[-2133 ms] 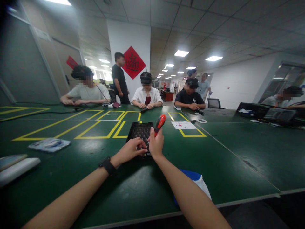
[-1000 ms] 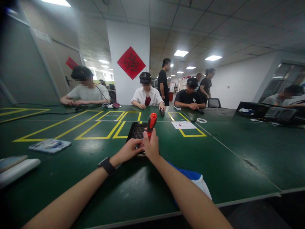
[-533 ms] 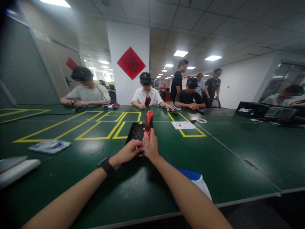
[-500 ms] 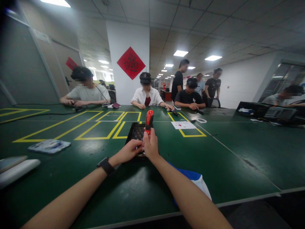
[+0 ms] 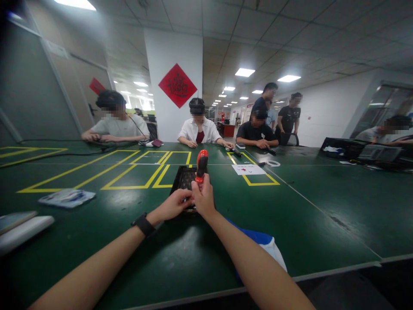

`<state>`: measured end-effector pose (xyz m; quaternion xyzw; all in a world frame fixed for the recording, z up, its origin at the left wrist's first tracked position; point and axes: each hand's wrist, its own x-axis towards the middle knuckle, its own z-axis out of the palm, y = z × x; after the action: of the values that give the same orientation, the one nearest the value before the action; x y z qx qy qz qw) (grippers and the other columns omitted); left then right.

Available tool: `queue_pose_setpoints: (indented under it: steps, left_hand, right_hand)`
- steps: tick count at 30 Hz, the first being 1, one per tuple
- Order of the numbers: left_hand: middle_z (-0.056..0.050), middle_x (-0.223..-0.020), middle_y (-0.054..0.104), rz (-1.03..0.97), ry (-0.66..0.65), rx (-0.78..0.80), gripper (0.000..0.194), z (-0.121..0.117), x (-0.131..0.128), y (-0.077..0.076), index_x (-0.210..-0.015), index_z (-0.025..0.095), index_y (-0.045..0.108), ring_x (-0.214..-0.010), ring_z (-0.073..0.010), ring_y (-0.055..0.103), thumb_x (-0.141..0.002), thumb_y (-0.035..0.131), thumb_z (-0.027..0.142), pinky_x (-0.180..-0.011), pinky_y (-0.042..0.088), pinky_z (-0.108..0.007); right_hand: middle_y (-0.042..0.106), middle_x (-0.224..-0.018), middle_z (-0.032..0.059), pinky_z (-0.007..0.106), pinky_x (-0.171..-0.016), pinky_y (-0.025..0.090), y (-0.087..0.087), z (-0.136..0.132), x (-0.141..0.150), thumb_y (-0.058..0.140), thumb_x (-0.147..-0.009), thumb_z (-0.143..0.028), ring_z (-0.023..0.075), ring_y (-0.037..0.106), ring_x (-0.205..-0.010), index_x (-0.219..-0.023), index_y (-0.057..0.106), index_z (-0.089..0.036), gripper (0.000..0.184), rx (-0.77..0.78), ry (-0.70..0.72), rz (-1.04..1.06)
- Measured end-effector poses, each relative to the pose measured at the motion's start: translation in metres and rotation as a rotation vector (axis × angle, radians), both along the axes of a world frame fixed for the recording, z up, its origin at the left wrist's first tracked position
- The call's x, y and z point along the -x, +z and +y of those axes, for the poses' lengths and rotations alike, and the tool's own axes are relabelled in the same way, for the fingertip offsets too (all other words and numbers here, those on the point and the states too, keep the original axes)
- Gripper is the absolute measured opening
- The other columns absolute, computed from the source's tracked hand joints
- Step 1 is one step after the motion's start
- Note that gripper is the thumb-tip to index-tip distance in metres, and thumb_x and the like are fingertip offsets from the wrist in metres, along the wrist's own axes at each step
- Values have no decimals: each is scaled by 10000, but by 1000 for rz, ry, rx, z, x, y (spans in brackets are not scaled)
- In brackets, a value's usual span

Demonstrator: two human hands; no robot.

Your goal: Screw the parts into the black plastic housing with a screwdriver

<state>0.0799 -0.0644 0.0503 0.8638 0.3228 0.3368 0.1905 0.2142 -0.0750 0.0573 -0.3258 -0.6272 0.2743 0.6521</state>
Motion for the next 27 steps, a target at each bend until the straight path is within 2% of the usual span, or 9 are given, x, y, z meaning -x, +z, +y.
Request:
queue_pose_setpoints:
  steps: [4,8,14,18,21,24,27]
  left_hand:
    - [-22,-711,619,24,-16,-13,168,0,0,0,-765,136,622,-671,-127,531,-825,495,228,-682,401,-235]
    - [-25,-734,613,27,56,-64,147,0,0,2,-770,150,616,-716,-142,524,-797,543,274,-711,405,-248]
    - [-1,-710,594,-28,106,-14,143,-1,-1,1,-742,155,559,-669,-127,524,-734,624,282,-641,400,-222]
    - [7,-700,601,-88,61,31,88,-3,-2,2,-722,144,558,-651,-114,527,-754,587,221,-638,400,-217]
    - [-13,-748,642,-93,2,81,84,-4,-2,4,-768,137,600,-715,-133,563,-782,540,193,-694,423,-236]
    - [-28,-798,662,-95,-26,98,120,-5,-3,4,-838,138,616,-779,-151,587,-800,515,190,-742,438,-255]
    - [-21,-779,652,-87,3,54,121,-3,-3,3,-848,144,608,-743,-142,583,-795,541,231,-720,437,-244]
  right_hand:
    - [452,-527,-79,184,-454,377,-1,1,-2,371,-885,-307,69,417,-416,-1096,471,-193,259,16,10,-43]
    - [452,-529,-78,190,-463,388,-3,3,0,426,-869,-332,77,449,-438,-1067,472,-194,246,-3,-49,2]
    - [455,-534,-78,201,-498,416,-1,2,2,427,-875,-342,78,468,-448,-1050,468,-196,231,-15,-55,15]
    - [495,-571,-68,202,-509,430,1,1,1,446,-864,-352,82,498,-474,-1118,450,-198,298,3,-22,2]
    - [500,-577,-63,189,-474,412,0,1,0,407,-877,-370,76,480,-457,-1140,455,-196,319,21,1,4]
    - [498,-573,-59,180,-466,402,0,2,-2,385,-884,-377,74,472,-461,-1123,477,-195,315,16,-26,-4]
    - [486,-553,-65,184,-482,411,2,1,-2,426,-867,-375,76,476,-462,-1087,488,-192,293,-8,-66,1]
